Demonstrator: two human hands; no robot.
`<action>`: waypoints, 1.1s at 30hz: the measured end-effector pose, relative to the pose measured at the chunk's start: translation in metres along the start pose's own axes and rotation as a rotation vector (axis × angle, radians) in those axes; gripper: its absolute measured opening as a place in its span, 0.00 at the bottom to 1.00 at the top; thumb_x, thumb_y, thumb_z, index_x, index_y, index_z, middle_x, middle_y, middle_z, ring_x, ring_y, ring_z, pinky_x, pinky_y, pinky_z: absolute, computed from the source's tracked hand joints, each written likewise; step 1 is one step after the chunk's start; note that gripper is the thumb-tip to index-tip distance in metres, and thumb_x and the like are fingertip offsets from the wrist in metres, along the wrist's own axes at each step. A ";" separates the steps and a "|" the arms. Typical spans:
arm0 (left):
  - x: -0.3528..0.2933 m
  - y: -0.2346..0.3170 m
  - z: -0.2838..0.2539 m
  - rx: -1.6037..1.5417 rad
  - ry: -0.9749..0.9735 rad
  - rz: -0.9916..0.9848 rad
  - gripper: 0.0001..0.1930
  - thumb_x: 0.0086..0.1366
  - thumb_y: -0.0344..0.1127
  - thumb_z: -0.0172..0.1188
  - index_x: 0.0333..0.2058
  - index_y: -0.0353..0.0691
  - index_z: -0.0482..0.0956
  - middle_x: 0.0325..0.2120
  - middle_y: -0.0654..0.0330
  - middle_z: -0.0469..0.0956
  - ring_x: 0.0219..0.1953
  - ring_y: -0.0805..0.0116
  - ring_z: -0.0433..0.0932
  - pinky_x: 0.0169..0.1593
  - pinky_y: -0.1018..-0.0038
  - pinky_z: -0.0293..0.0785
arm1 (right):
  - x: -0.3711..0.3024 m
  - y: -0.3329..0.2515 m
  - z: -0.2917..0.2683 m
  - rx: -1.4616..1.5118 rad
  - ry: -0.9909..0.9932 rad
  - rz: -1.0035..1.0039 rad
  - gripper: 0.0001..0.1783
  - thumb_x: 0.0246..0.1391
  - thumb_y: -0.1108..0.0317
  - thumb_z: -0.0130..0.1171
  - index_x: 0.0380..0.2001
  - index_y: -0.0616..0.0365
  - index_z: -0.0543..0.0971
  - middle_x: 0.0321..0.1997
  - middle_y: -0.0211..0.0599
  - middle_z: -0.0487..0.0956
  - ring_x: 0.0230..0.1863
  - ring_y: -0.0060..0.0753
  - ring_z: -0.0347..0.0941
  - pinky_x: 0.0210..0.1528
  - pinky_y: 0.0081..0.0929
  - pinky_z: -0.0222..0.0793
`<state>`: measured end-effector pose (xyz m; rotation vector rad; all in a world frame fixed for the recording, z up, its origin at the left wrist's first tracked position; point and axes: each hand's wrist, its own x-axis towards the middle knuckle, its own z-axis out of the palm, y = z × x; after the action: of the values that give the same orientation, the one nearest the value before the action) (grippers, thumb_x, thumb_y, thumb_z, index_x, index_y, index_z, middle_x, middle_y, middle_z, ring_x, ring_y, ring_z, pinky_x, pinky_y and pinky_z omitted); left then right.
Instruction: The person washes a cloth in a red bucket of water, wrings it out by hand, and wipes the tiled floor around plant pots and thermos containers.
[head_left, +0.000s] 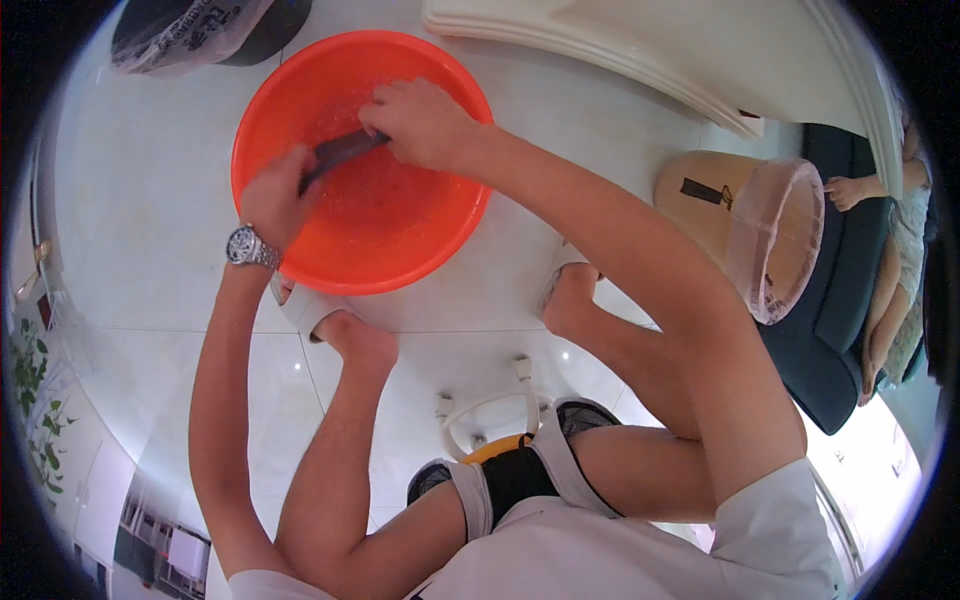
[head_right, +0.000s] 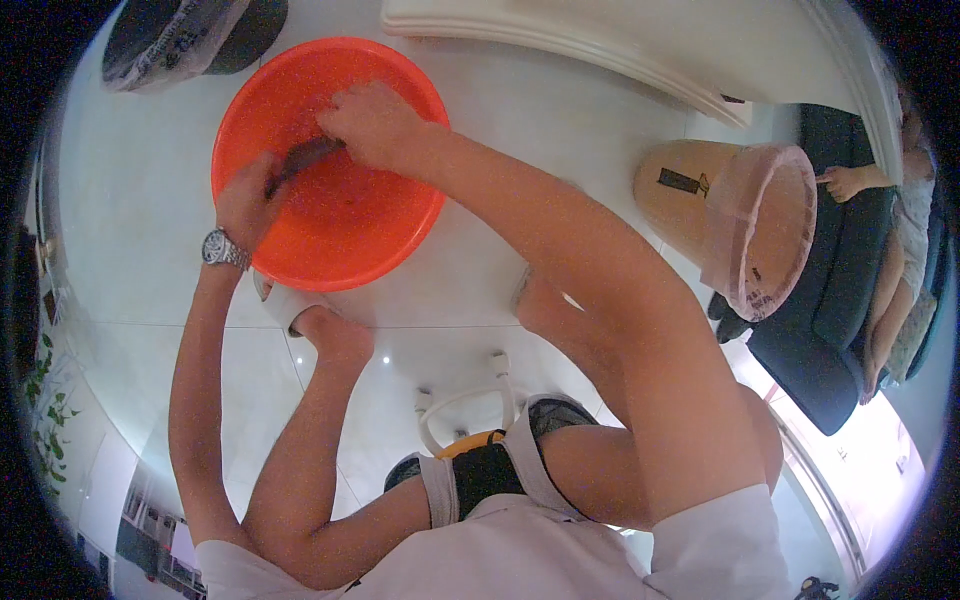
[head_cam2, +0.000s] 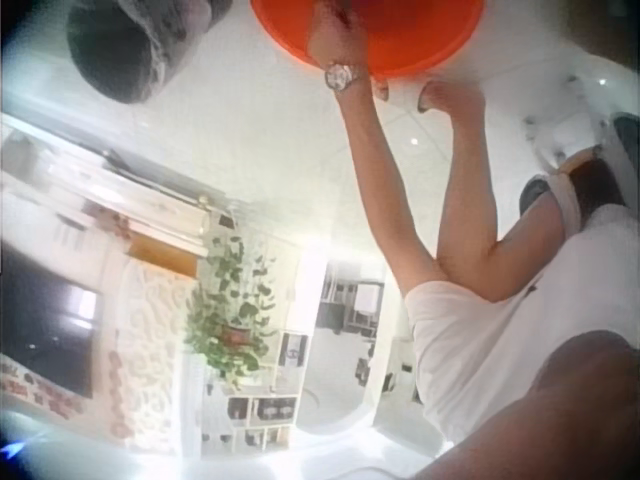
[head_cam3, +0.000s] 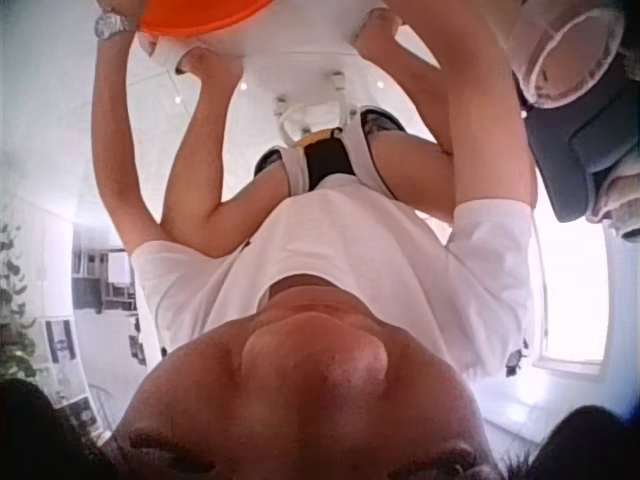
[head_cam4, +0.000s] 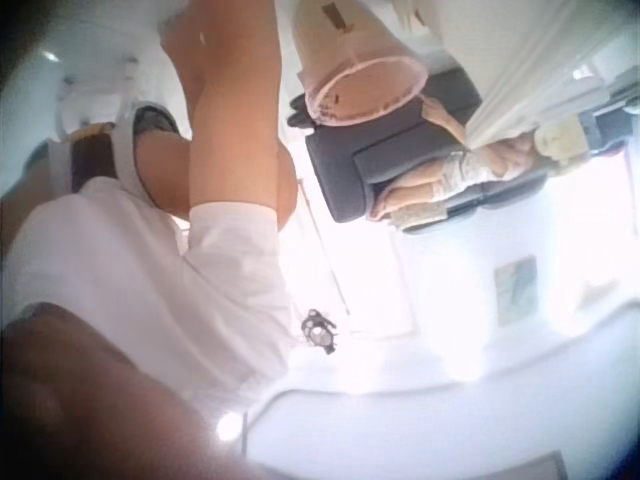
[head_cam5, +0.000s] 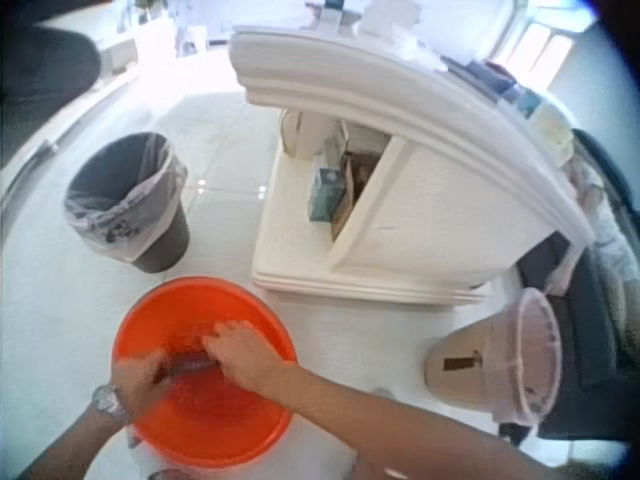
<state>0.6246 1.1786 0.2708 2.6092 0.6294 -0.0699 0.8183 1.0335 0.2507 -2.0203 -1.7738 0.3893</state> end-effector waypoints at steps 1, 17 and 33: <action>-0.005 0.009 0.002 0.072 -0.170 0.070 0.13 0.60 0.45 0.60 0.35 0.42 0.73 0.26 0.54 0.78 0.29 0.52 0.78 0.33 0.60 0.74 | -0.005 -0.001 0.003 -0.050 -0.156 -0.027 0.09 0.45 0.70 0.58 0.33 0.51 0.77 0.39 0.40 0.74 0.46 0.46 0.71 0.44 0.40 0.69; 0.021 -0.007 0.085 0.233 -0.184 -0.354 0.15 0.65 0.46 0.52 0.38 0.40 0.74 0.28 0.47 0.80 0.33 0.47 0.79 0.38 0.53 0.74 | 0.023 -0.006 0.074 -0.132 -0.297 0.359 0.13 0.55 0.62 0.55 0.41 0.55 0.72 0.34 0.47 0.80 0.41 0.50 0.77 0.43 0.46 0.72; 0.000 -0.010 0.029 -0.342 -0.375 -0.139 0.15 0.65 0.46 0.56 0.34 0.37 0.74 0.31 0.48 0.79 0.34 0.55 0.79 0.36 0.62 0.74 | 0.007 -0.003 0.018 0.047 -0.103 0.092 0.10 0.47 0.75 0.57 0.36 0.57 0.74 0.38 0.41 0.75 0.47 0.46 0.70 0.44 0.40 0.69</action>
<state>0.6218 1.1742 0.2407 2.1449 0.6219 -0.4438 0.8085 1.0432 0.2367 -2.0885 -1.7180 0.5675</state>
